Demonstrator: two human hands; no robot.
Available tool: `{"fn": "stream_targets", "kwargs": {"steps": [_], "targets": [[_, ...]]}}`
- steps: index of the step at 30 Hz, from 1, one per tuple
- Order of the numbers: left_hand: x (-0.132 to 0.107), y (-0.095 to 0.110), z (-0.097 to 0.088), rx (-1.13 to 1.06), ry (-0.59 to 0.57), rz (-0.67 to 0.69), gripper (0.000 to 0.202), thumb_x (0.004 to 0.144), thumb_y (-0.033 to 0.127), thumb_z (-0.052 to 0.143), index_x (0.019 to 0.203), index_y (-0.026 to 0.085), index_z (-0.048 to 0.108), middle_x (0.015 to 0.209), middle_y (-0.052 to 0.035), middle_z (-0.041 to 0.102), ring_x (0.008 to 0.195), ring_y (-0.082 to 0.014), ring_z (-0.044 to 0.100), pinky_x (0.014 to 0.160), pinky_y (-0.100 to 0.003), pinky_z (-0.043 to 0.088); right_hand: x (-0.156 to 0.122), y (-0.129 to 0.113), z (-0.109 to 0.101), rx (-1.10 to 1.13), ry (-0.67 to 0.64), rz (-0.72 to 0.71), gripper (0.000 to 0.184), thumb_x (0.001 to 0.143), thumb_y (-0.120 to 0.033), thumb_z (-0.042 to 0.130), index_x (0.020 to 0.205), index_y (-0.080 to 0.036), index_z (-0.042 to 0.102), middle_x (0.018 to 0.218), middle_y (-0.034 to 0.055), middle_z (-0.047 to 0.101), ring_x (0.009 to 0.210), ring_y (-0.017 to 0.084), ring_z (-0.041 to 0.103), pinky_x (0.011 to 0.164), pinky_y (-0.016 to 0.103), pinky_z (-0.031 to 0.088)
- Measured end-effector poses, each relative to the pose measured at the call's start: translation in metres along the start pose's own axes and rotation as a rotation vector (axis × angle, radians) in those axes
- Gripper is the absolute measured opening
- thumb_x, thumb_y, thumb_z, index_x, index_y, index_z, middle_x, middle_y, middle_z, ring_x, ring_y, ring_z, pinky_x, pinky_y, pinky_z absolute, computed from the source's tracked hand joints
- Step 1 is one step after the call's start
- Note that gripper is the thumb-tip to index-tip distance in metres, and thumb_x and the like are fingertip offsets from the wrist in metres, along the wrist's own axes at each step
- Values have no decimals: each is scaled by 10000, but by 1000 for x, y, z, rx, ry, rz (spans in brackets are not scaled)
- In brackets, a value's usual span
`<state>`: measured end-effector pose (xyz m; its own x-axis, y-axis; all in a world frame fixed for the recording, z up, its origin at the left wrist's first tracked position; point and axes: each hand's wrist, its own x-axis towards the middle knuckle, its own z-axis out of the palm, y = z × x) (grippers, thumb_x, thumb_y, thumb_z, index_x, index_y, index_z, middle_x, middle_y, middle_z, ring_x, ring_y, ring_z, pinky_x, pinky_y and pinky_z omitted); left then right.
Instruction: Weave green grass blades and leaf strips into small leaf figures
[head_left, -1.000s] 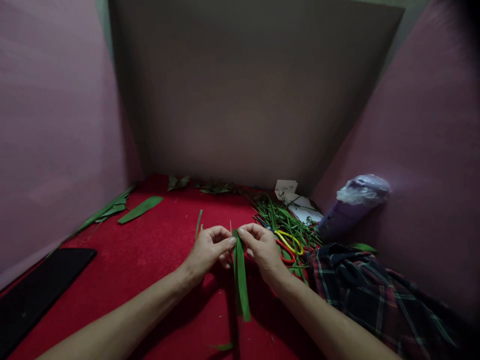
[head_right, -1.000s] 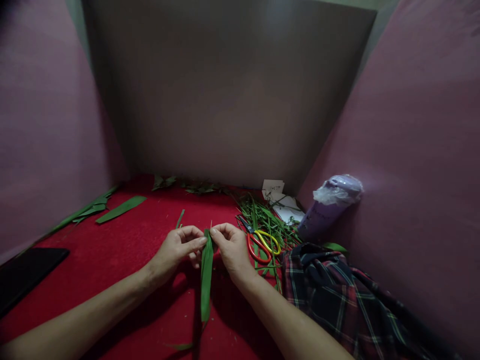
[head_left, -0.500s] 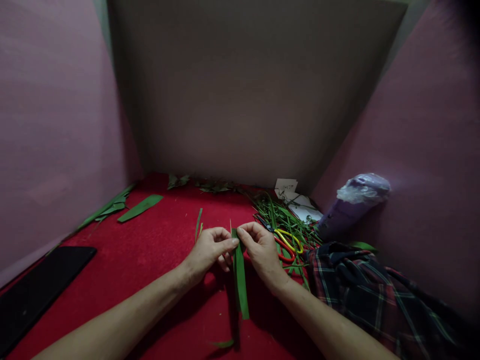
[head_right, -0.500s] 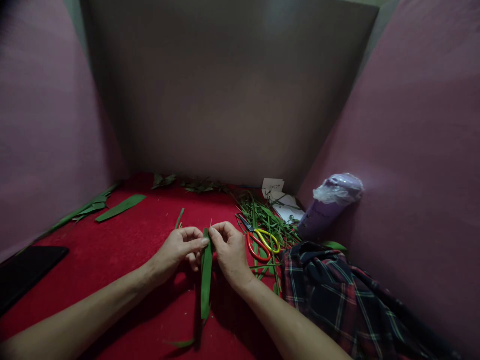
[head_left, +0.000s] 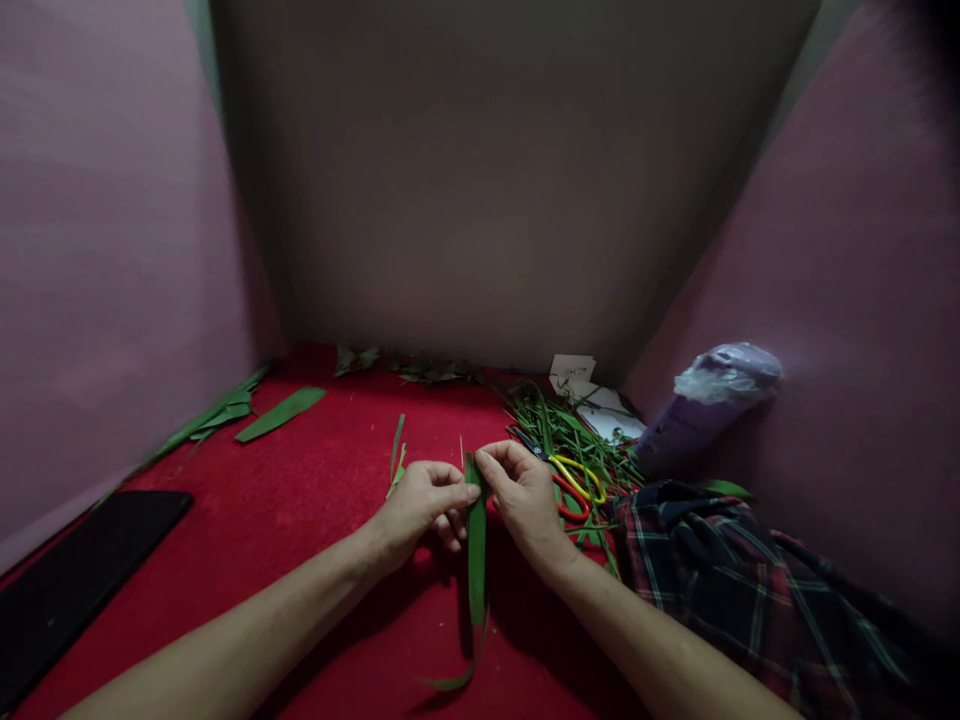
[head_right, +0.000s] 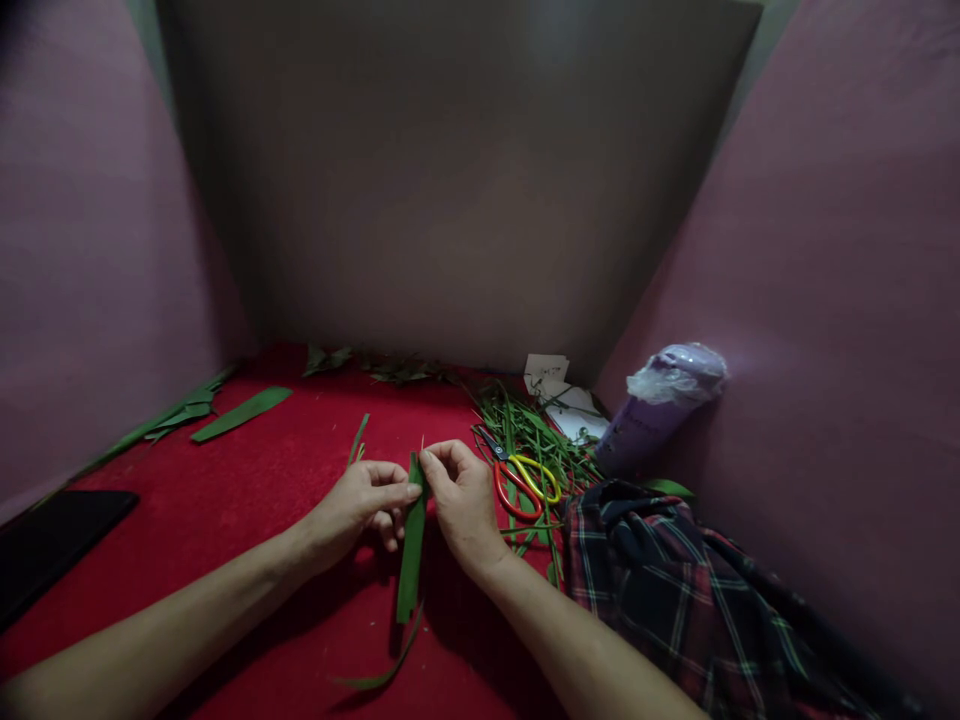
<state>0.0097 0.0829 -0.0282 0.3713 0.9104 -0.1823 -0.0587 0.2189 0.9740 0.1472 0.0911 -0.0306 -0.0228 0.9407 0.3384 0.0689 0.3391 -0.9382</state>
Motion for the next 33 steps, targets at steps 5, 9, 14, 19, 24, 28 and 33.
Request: {"fn": "stream_targets", "kwargs": {"steps": [5,9,14,19,24,28,33], "targets": [[-1,-1,0,-25,-3,-14,214,681,302,622,638,128,505,464,-7,567,369,-99,525,352,-186,427,2,3,0,56,12,57,194,763,-328,550,687,-150,534,580,-25,512,522,98,454,500,209,365],[0,-2,1,-49,-27,-10,219,682,305,622,632,128,502,462,-12,572,371,-99,527,353,-183,426,3,6,-1,75,20,76,198,754,-332,563,690,-146,539,584,-16,525,525,100,463,510,214,381],[-1,-1,1,-47,-19,7,216,689,308,619,636,125,517,471,-16,579,365,-89,519,359,-181,427,3,1,0,164,23,161,243,725,-376,601,714,-142,536,597,-10,519,501,86,457,455,192,367],[0,7,-5,-86,96,86,235,670,323,639,620,126,520,497,-2,562,389,-78,509,361,-171,420,2,-3,2,284,-104,377,409,739,-561,505,771,-154,496,558,-19,509,347,49,372,310,164,252],[3,15,-12,-56,247,128,243,650,322,645,587,131,508,467,27,509,362,-62,454,323,-157,355,-1,0,2,187,-301,449,394,673,-511,615,635,-142,482,445,-46,462,306,23,304,301,149,180],[4,15,-13,-33,254,125,242,656,327,636,584,136,507,459,37,499,340,-48,414,316,-156,319,-2,0,2,234,-346,466,343,649,-446,657,657,-142,500,434,-62,448,312,18,262,316,153,139],[4,9,-12,-25,227,141,257,669,341,629,578,141,496,438,49,473,319,-35,353,304,-153,287,-1,1,1,256,-339,460,316,670,-428,640,661,-145,498,448,-65,440,332,24,270,332,160,142]]}}
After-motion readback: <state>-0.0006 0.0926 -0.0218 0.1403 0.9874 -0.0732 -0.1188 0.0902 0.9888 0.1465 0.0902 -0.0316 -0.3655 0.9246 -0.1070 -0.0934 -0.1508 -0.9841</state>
